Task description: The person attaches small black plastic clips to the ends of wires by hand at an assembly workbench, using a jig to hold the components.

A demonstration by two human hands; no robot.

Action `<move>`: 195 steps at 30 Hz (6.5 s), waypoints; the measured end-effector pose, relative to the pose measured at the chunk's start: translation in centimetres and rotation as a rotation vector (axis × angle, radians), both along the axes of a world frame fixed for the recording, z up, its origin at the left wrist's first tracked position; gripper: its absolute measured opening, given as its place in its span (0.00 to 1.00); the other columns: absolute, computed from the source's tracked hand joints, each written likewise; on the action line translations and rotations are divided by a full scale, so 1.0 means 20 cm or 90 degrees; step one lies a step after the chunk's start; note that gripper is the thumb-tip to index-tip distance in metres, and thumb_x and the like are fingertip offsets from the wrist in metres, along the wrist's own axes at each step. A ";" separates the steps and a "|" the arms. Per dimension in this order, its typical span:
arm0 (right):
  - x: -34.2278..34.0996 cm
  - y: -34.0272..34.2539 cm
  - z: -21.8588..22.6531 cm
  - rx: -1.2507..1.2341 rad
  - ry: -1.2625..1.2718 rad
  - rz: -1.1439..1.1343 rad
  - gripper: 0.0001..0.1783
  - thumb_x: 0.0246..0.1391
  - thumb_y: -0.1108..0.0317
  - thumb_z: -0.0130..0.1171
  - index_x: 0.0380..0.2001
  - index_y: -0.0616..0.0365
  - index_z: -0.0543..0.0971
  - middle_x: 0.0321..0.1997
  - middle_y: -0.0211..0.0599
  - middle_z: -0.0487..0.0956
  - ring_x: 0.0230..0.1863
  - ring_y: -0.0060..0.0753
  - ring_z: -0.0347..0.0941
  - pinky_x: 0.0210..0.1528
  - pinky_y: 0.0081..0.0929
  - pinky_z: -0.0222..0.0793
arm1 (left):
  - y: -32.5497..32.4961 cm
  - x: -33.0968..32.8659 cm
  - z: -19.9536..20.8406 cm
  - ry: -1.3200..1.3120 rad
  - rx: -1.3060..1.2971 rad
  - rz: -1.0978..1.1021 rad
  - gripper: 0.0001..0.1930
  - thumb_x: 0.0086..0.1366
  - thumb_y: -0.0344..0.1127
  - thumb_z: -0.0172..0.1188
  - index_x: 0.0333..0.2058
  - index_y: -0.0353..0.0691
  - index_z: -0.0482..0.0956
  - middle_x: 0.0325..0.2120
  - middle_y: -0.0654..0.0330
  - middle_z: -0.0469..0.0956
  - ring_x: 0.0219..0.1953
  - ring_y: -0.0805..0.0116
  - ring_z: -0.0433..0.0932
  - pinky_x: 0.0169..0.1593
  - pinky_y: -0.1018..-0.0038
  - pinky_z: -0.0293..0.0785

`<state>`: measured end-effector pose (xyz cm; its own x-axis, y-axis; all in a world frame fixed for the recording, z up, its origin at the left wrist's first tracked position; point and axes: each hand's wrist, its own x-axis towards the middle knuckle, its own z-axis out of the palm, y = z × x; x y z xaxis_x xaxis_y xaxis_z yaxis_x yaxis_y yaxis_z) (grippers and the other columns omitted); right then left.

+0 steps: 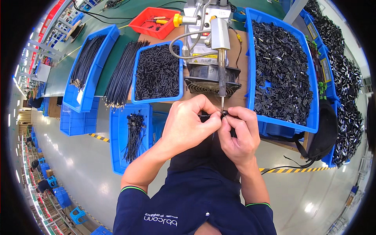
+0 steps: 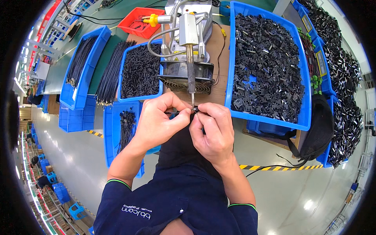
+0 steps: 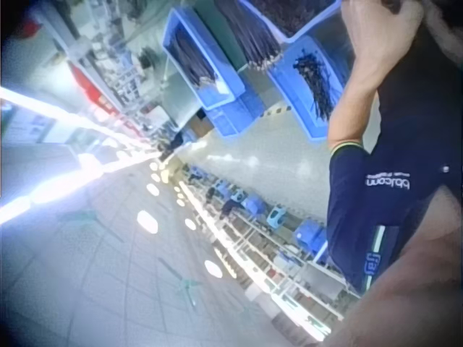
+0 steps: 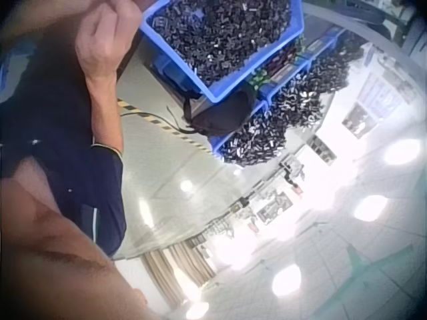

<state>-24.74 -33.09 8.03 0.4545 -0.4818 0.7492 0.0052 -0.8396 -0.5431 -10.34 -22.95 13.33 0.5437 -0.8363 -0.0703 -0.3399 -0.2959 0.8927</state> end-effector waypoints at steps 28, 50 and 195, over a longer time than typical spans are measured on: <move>-0.03 0.05 -0.01 0.010 -0.001 0.004 0.14 0.44 0.86 0.71 0.34 0.65 0.81 0.46 0.46 0.83 0.43 0.52 0.82 0.44 0.42 0.80 | 0.05 -0.04 -0.01 -0.001 0.009 0.013 0.06 0.64 0.29 0.70 0.35 0.31 0.86 0.32 0.59 0.91 0.33 0.80 0.84 0.38 0.78 0.80; 0.09 0.30 -0.12 0.772 0.107 0.340 0.10 0.72 0.72 0.64 0.51 0.65 0.85 0.28 0.18 0.79 0.26 0.06 0.67 0.29 0.16 0.63 | 0.63 0.17 -0.20 0.365 -0.018 0.023 0.06 0.75 0.30 0.66 0.43 0.33 0.86 0.41 0.61 0.89 0.36 0.83 0.77 0.42 0.79 0.75; -0.44 0.06 0.01 0.691 0.021 0.183 0.11 0.62 0.78 0.74 0.47 0.63 0.89 0.42 0.29 0.85 0.29 0.08 0.67 0.30 0.15 0.58 | 0.23 -0.26 -0.27 0.186 -0.157 -0.165 0.07 0.73 0.29 0.71 0.45 0.33 0.86 0.39 0.59 0.83 0.36 0.75 0.82 0.39 0.76 0.78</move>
